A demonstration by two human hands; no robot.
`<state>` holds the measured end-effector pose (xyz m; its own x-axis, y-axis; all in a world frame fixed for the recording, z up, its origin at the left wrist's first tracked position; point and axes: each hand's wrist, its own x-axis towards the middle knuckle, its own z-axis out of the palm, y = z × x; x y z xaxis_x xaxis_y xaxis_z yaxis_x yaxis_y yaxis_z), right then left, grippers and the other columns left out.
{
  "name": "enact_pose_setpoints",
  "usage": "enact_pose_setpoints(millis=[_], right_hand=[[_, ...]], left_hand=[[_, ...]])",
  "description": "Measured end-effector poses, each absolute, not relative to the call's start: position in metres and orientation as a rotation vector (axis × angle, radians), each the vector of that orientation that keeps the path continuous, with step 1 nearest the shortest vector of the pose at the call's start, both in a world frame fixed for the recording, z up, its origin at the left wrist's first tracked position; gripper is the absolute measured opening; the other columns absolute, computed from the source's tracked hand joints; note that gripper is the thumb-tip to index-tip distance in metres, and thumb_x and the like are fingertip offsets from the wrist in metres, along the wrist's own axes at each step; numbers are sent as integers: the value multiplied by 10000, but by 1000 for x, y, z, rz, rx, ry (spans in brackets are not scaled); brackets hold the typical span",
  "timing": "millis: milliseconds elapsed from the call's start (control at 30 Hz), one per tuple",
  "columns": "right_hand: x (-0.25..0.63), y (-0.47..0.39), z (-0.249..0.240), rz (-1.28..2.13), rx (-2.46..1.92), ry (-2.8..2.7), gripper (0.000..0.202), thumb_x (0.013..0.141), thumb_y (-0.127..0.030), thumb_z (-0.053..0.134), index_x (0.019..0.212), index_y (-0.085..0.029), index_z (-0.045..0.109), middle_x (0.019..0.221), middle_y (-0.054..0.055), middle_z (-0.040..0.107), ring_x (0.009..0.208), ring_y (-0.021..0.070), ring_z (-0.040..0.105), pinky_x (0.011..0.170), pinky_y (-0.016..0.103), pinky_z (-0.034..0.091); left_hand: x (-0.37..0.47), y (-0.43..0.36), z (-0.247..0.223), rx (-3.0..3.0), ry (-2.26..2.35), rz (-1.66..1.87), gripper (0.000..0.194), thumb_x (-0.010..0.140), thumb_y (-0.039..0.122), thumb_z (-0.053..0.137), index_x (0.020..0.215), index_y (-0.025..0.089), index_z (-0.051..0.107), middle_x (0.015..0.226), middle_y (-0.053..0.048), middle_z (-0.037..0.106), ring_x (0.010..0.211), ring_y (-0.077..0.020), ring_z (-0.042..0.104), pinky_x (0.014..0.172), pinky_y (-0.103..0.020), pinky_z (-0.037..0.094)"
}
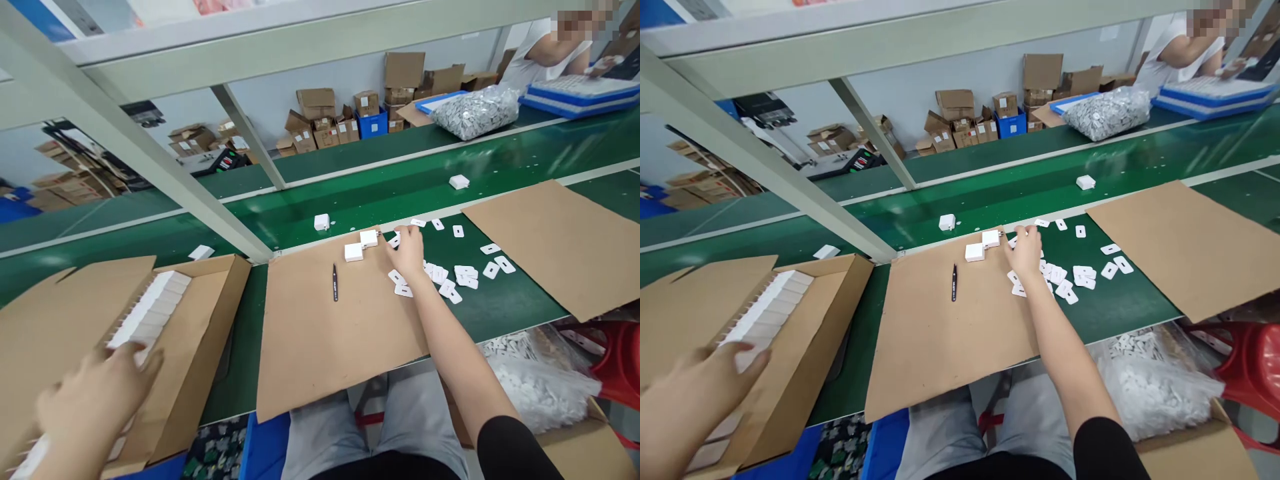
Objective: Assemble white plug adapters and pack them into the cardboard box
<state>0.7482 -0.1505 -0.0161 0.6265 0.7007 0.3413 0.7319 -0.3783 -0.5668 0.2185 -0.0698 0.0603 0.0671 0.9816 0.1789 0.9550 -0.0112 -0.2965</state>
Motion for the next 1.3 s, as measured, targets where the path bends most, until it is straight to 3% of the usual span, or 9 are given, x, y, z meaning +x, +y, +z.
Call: enact_pose_setpoints(millis=[67,133,267,367,500,667,900,1067,1300], right_hand=[[723,-151,-11,5,-2163,-1270,399,847,-254,686,1218,-130,607,1273,194,539,1103,324,575,927,427,475],[703,-153,-7,77,-2201,-1436,459,832,-317,725,1219,-107,596,1261,209,547,1099,345,587,921,451,478],[693,-161,-3,272,-2132,-1808,602,767,-451,802,1230,-123,600,1284,196,576,1175,370,576,988,485,458],[703,-166,-2,382,-2033,-1977,530,784,-390,777,1225,-142,619,1310,172,578,1163,340,597,995,460,460],[710,-167,-1,393,-2006,-2013,357,866,-265,675,1192,-128,633,1263,159,615,1062,293,642,925,425,484],[704,-160,-6,338,-1927,-2087,356,889,-349,716,1141,-105,653,1241,176,635,1058,300,647,852,414,511],[702,-157,-5,383,-1977,-2034,390,916,-323,682,1186,-47,633,1145,166,688,962,290,682,742,391,515],[708,-160,9,327,-2011,-1796,322,942,-290,652,1194,-92,618,1212,165,667,945,262,672,701,360,496],[693,-163,14,166,-1768,-1376,185,957,-292,617,1092,-167,605,1159,105,642,926,201,624,746,318,484]], left_hand=[[277,-74,67,-2103,-1746,44,524,943,543,233,1077,277,664,1208,-108,703,1030,-341,700,893,-478,535],[334,-67,66,-2276,-1586,17,491,986,494,242,1094,245,652,1205,-97,709,1087,-313,686,906,-425,525],[431,-23,37,-2578,-1321,57,473,1002,415,324,1280,157,606,1246,-166,685,1070,-334,676,892,-429,503],[495,18,7,-2648,-1182,20,496,1014,348,294,1368,108,545,1260,-216,660,1161,-376,635,938,-468,476],[579,60,-22,-2617,-1434,-207,540,1007,368,350,1399,14,461,1288,-292,620,1201,-434,603,971,-532,465],[653,91,-37,-2590,-1821,-342,569,921,406,595,1288,-14,485,1341,-387,549,1291,-500,533,1014,-629,443],[655,89,-30,-2962,-1590,-864,659,736,161,722,1345,102,476,1430,-250,515,1320,-403,539,1128,-570,441],[594,26,-6,-3042,-1338,-1338,503,745,244,768,1209,158,592,1245,-143,635,1229,-343,596,1078,-525,492],[522,-94,-15,-3211,-1260,-2035,464,842,258,754,1178,232,435,1189,-81,639,1086,-190,663,937,-347,541]])
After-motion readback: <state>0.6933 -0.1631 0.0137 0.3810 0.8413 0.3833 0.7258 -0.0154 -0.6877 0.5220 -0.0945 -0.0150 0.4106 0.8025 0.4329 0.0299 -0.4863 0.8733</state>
